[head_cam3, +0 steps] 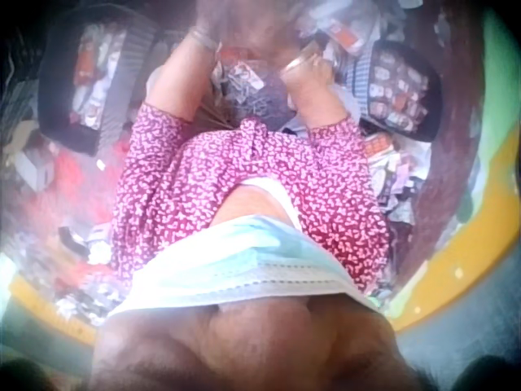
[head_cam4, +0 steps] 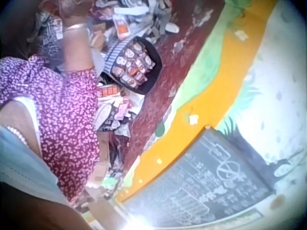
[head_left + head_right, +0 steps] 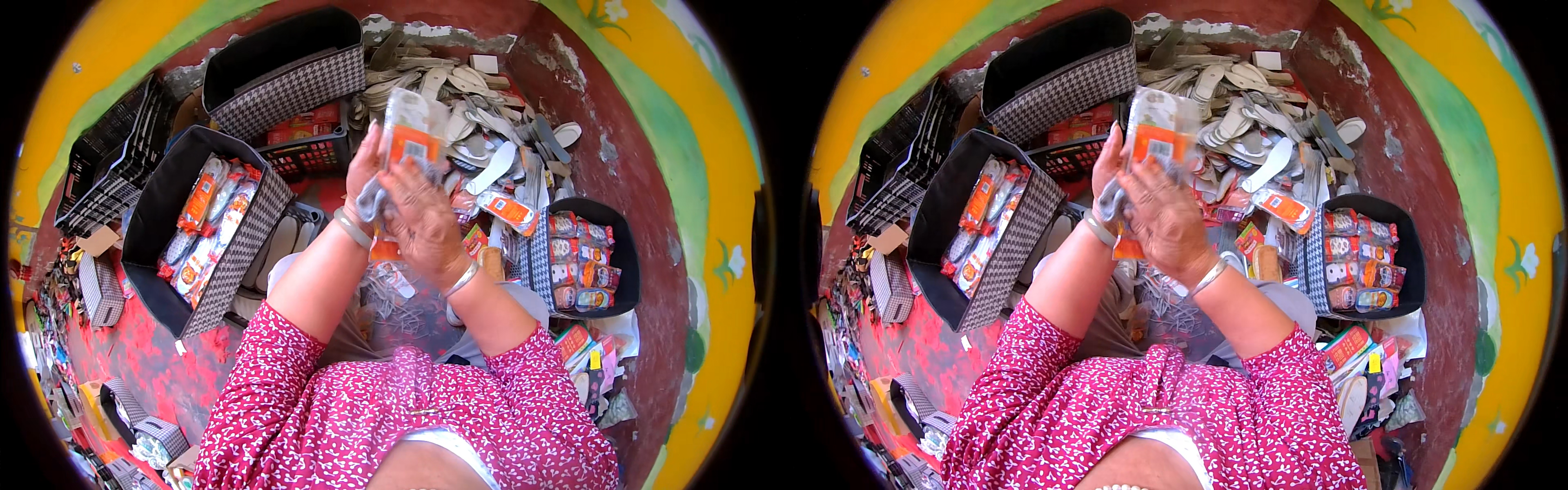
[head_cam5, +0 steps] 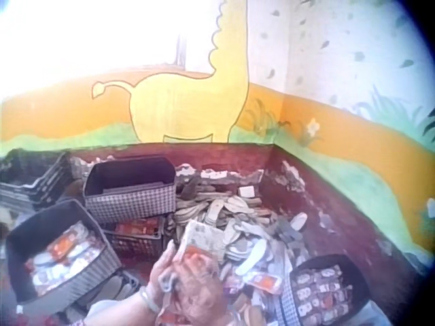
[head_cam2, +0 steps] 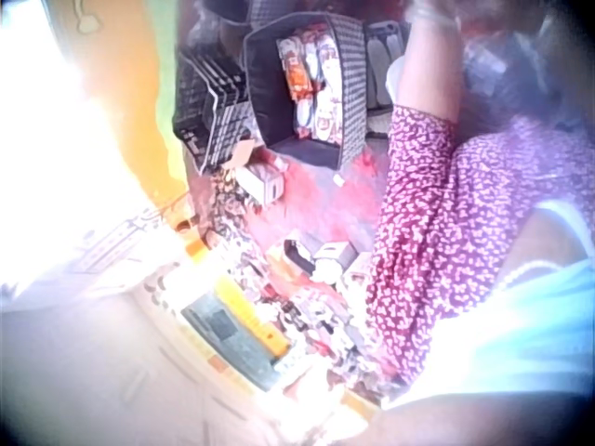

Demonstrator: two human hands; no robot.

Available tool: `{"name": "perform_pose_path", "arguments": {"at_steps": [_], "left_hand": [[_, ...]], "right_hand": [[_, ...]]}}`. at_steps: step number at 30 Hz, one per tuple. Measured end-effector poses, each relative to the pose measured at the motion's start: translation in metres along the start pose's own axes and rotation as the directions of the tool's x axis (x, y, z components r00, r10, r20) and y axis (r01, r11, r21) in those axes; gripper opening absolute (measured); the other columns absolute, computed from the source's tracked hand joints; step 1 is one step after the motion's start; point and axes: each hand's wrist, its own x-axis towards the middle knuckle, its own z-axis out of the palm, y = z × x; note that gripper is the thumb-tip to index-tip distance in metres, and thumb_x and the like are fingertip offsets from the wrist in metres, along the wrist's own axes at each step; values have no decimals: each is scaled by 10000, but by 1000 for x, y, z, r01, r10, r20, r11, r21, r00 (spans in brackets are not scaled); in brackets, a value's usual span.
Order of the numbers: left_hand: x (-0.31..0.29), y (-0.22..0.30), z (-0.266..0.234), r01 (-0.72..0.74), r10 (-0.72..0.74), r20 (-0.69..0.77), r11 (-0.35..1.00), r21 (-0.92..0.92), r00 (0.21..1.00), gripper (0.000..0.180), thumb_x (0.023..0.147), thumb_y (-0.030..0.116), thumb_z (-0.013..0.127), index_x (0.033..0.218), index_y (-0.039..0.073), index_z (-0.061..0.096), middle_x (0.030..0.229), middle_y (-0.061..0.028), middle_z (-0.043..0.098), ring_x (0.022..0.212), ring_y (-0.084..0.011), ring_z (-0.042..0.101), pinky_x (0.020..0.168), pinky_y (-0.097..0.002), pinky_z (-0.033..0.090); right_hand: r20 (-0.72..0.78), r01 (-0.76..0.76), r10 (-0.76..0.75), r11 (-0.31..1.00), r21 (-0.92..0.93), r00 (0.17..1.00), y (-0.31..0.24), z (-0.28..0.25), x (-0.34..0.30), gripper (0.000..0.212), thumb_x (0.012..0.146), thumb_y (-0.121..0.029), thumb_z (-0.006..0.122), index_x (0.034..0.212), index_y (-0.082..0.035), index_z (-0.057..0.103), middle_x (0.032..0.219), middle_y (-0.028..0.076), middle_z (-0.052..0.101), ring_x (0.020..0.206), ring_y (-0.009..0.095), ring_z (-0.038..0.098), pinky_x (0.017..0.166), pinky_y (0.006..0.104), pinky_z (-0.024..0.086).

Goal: The person picks up items from a pile on the floor, places them inside plastic bags, and then places the bags into a crate, occasionally dipping a cloth into a bucket of water.

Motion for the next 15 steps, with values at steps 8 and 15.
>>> {"name": "perform_pose_path", "arguments": {"at_steps": [8,15], "left_hand": [[-6,-39,39,75,-71,-32,984,162,997,678,835,201,553,1424,79,240,1293,-84,462,1174,-208,463,1004,-338,344],[-4,-24,33,22,-15,-80,995,95,997,689,776,151,553,1396,43,273,1244,-108,499,1113,-234,506,997,-348,359]], "right_hand": [[-319,-309,312,949,60,895,57,-34,24,397,894,-195,532,1270,-72,492,1287,179,487,1241,334,422,1027,424,323],[-267,-152,138,988,-31,954,33,-10,6,384,901,-151,506,1275,-65,482,1324,194,446,1237,357,417,1034,404,325]]}}
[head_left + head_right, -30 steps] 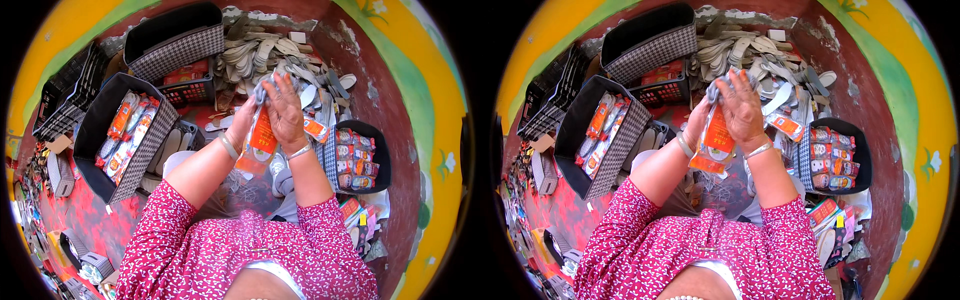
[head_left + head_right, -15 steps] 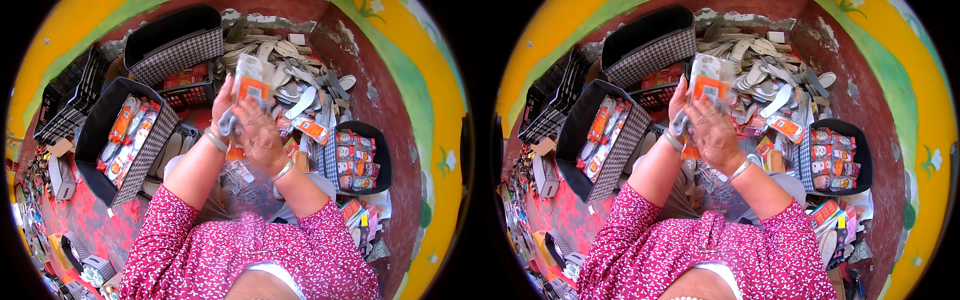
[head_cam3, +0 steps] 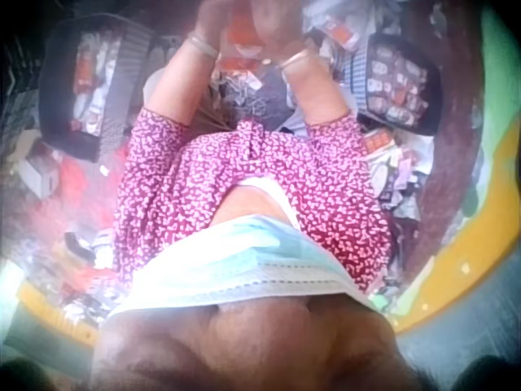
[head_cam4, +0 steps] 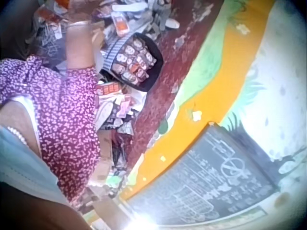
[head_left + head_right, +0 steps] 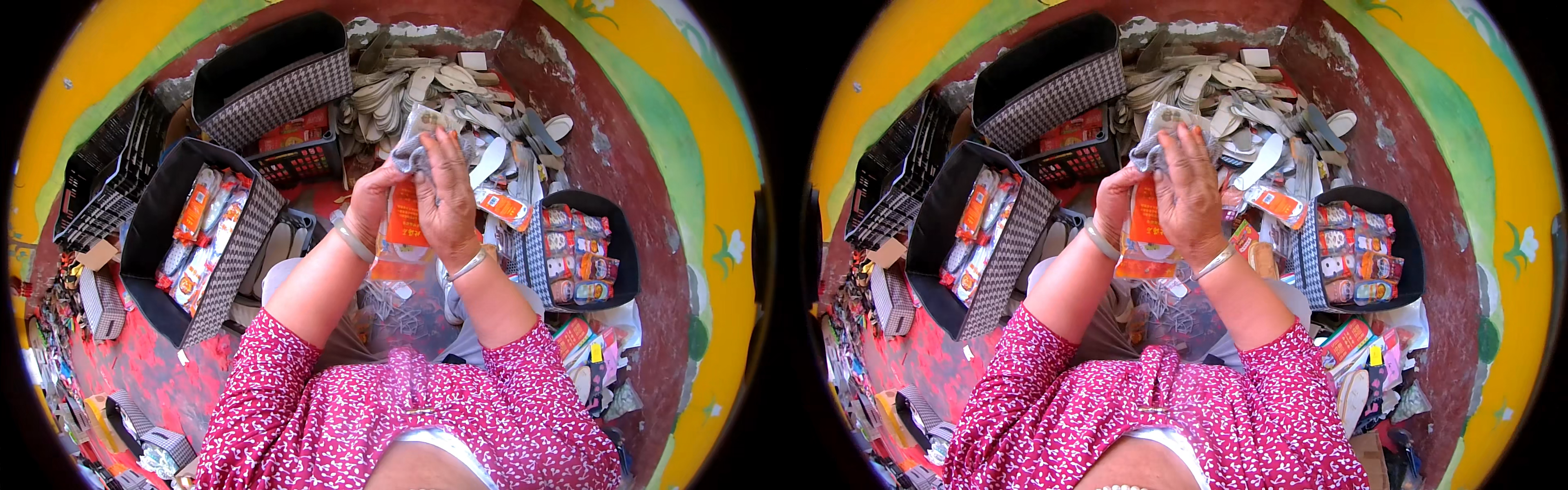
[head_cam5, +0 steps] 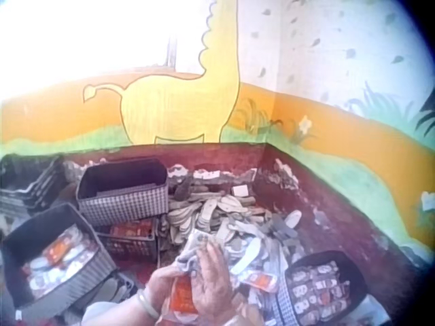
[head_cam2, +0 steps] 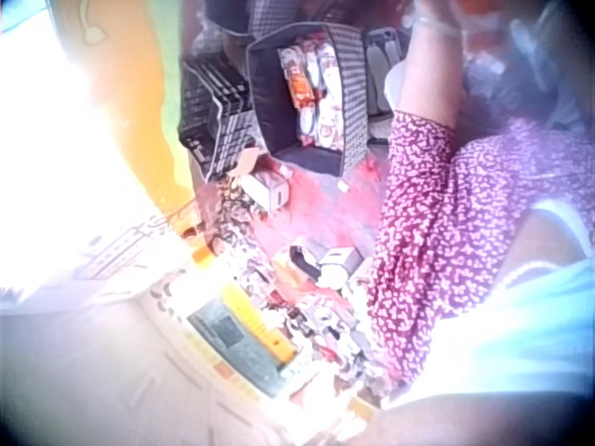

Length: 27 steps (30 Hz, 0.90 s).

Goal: The person picks up items from a pile on the floor, places them inside plastic bags, and then places the bags into a crate, occasionally dipping a cloth into a bucket of water.

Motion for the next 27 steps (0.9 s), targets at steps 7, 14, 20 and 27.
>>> {"name": "perform_pose_path", "arguments": {"at_steps": [7,14,20,27], "left_hand": [[-3,-18,5,142,-156,68,974,176,985,702,771,108,527,1407,34,237,1253,-153,485,1100,-251,528,974,-366,396],[-5,-23,-25,-119,-97,193,501,857,976,543,868,76,500,1377,29,318,1230,-97,514,1127,-197,502,977,-343,384],[-1,-20,4,144,-144,-34,877,458,989,589,853,31,462,1411,35,272,1252,-60,498,1118,-151,486,996,-305,343],[5,6,-15,-61,59,47,998,33,997,563,866,166,477,1381,34,291,1249,-141,502,1136,-244,508,987,-367,384]], "right_hand": [[170,-545,580,570,615,797,19,-40,32,366,929,-212,507,1249,-36,497,1233,143,538,1148,232,511,954,341,403],[105,26,-19,997,-68,994,11,-23,12,309,889,-173,522,1178,-78,575,1296,135,495,1249,318,411,1037,393,315],[-43,-290,315,913,288,948,27,-28,20,307,933,-190,480,1193,-39,545,1277,157,504,1254,296,415,1035,362,326],[49,18,-21,997,72,999,6,-1,0,380,871,-55,502,1251,-62,507,1282,171,496,1231,330,427,1022,380,343]]}}
